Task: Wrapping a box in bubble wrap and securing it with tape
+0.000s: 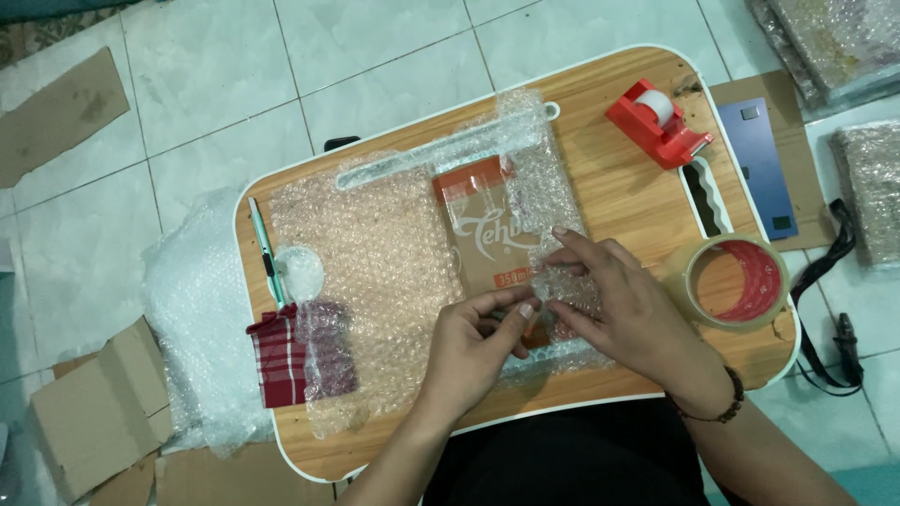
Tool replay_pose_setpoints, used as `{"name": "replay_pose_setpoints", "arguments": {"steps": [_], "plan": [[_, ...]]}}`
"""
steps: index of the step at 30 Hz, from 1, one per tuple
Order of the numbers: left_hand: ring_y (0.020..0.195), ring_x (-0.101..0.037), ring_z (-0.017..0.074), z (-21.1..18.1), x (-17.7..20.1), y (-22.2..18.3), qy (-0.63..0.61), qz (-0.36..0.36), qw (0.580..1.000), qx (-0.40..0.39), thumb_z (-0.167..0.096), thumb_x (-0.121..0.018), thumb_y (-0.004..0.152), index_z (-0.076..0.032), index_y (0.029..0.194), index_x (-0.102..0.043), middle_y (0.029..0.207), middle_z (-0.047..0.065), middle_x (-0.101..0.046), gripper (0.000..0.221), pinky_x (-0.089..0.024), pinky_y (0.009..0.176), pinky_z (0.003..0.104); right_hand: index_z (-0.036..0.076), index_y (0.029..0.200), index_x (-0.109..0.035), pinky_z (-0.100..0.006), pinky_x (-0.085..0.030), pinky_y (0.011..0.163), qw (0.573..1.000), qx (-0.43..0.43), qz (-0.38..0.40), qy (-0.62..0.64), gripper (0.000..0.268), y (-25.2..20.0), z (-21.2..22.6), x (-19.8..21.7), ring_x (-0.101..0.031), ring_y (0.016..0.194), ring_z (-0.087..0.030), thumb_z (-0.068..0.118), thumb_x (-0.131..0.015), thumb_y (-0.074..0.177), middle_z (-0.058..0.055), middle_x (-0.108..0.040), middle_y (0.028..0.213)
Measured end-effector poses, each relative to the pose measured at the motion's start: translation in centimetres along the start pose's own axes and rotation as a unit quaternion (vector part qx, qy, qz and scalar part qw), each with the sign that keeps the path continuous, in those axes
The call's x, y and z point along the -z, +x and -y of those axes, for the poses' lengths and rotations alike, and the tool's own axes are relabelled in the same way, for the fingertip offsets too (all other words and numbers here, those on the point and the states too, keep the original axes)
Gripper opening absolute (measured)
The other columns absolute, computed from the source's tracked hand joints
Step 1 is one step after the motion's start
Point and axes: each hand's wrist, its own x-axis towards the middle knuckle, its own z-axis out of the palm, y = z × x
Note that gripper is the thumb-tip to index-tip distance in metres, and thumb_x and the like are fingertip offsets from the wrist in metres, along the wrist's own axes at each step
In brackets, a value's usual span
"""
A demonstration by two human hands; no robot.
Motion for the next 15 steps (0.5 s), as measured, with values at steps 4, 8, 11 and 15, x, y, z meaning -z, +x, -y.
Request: {"name": "replay_pose_setpoints", "arguments": {"steps": [4, 8, 11, 15], "plan": [[0.053, -0.066, 0.0084, -0.3, 0.0, -0.1, 0.009, -0.001, 1.0, -0.005, -0.022, -0.074, 0.09, -0.004, 0.114, -0.079, 0.1, 0.004, -0.083, 0.031, -0.052, 0.052, 0.018, 0.003, 0.151, -0.039, -0.038, -0.054, 0.094, 1.0, -0.016, 0.005, 0.006, 0.075, 0.0, 0.0, 0.0, -0.062, 0.105, -0.025, 0.019, -0.078, 0.089, -0.009, -0.068, 0.127], [0.054, -0.067, 0.008, -0.8, 0.0, -0.3, 0.035, 0.004, 0.999, 0.007, -0.023, -0.073, 0.09, -0.006, 0.119, -0.078, 0.096, 0.005, -0.084, 0.034, -0.054, 0.053, 0.019, 0.002, 0.152, -0.037, -0.037, -0.056, 0.095, 1.0, 0.0, -0.003, 0.014, 0.077, -0.1, 0.1, 0.2, -0.063, 0.111, -0.026, 0.015, -0.078, 0.089, -0.013, -0.067, 0.127], [0.053, -0.066, 0.0071, 0.1, 0.0, 0.1, 0.025, -0.002, 1.0, 0.002, -0.022, -0.074, 0.09, -0.004, 0.119, -0.079, 0.081, 0.003, -0.08, 0.034, -0.052, 0.053, 0.019, 0.003, 0.153, -0.037, -0.037, -0.054, 0.102, 0.999, -0.018, 0.006, 0.049, 0.073, 0.0, 0.1, 0.1, -0.063, 0.116, -0.025, 0.013, -0.073, 0.09, -0.014, -0.067, 0.128], [0.053, -0.067, 0.0069, -0.2, 0.0, 0.1, 0.036, -0.002, 0.999, 0.013, -0.021, -0.074, 0.09, -0.005, 0.118, -0.079, 0.087, 0.002, -0.082, 0.033, -0.053, 0.053, 0.019, 0.006, 0.151, -0.04, -0.035, -0.061, 0.089, 0.994, -0.086, -0.016, 0.064, 0.064, 0.3, 0.1, -0.6, -0.07, 0.103, -0.024, 0.012, -0.068, 0.093, -0.013, -0.069, 0.118]]}}
